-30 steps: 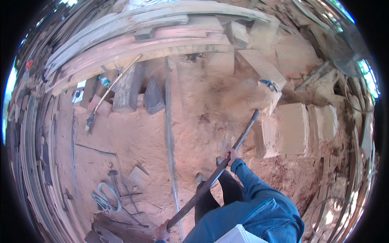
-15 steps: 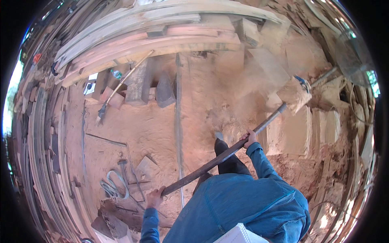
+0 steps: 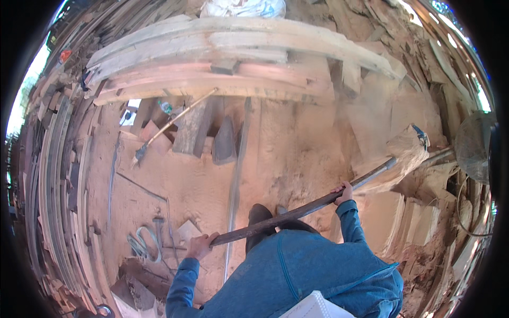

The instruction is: The person uses a shovel to scoop sawdust from the floor and transfer it into a large white sack. They repeatedly scoop and dump the material, occasionally moving a wooden plank to access more sawdust.

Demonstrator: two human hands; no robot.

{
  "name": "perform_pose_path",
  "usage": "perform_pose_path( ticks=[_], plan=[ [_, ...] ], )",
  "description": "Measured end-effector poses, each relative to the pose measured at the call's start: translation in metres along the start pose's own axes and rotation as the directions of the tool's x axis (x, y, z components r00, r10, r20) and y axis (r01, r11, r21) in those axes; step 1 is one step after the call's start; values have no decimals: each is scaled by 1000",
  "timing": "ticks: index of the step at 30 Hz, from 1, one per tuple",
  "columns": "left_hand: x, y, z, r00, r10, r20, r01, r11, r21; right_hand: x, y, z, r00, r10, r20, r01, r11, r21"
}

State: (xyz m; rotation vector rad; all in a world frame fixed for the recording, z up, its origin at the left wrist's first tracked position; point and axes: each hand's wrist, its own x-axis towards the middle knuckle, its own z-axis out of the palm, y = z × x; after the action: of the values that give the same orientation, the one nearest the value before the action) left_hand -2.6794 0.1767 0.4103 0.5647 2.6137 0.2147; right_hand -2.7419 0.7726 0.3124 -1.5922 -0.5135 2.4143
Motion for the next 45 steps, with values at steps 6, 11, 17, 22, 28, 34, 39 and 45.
perform_pose_path(
  ticks=[6,11,17,22,28,34,39,45],
  plan=[
    [96,-14,-64,994,22,-109,-30,996,-80,45,-46,136,987,-128,92,137,985,-100],
    [186,-47,-133,972,51,-231,-86,986,-144,70,-68,280,980,-119,158,135,986,-95],
    [272,-75,-232,973,-13,-229,-30,983,-183,109,-77,441,959,-132,251,187,959,-211],
    [341,-90,-300,943,-47,-329,-25,977,-213,175,-84,568,950,-15,312,85,973,-214],
    [455,-100,-347,889,-131,-440,-10,952,-305,256,-81,743,934,-29,356,198,872,-448],
    [577,-80,-429,889,-309,-338,157,899,-409,348,-97,949,882,90,462,161,865,-475],
    [701,-63,-492,869,-338,-361,83,819,-567,394,-106,1149,803,94,589,152,922,-355],
    [919,-57,-583,986,-145,82,111,205,-972,406,-70,1276,648,25,761,333,889,-313]
  ],
)
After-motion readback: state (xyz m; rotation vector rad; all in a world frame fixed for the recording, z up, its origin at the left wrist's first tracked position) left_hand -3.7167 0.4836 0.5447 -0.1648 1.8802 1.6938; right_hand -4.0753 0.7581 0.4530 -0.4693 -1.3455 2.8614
